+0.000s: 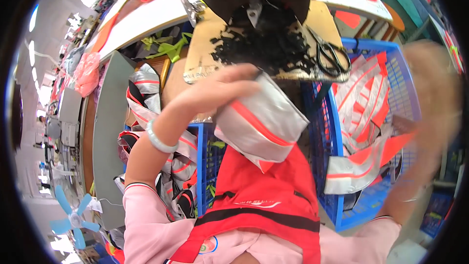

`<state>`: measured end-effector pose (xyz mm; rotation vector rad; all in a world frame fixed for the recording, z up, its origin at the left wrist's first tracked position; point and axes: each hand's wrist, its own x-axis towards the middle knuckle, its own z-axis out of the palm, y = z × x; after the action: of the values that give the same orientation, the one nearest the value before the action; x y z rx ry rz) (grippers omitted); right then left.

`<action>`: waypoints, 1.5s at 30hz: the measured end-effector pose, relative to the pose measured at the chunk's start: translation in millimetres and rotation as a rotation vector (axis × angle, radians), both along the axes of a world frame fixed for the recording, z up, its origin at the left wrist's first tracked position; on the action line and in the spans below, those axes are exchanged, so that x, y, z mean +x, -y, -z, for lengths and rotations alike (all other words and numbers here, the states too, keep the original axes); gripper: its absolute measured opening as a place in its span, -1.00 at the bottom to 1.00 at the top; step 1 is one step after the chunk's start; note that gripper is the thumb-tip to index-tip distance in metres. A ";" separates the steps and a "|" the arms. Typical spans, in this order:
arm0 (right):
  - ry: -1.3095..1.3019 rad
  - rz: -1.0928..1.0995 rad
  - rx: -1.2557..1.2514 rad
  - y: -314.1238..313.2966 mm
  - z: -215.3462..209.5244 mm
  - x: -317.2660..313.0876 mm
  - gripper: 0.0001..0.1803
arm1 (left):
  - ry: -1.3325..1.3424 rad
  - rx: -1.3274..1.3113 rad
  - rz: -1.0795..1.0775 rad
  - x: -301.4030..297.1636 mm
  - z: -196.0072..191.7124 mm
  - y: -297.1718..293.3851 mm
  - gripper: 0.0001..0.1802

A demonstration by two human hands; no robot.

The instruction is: Using an industrial machine to join or trim components of safety vests.

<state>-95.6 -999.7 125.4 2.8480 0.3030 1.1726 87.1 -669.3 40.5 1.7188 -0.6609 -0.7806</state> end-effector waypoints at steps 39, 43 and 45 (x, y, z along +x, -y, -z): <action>-0.517 -0.353 0.904 -144.6 116.7 150.2 -0.80 | 0.686 0.194 -0.174 35.5 3.6 -15.9 -0.80; -0.609 -0.353 1.063 -132.0 123.6 170.8 -0.75 | 0.627 0.233 -0.131 60.9 4.7 -2.6 -0.75; -0.527 -0.358 1.027 -130.2 129.5 176.5 -0.71 | 0.595 0.247 -0.116 67.0 6.2 -1.0 -0.70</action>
<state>80.8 -869.6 -4.0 4.1562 0.2858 0.6629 154.1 -668.3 34.3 2.2205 -0.8757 -0.2644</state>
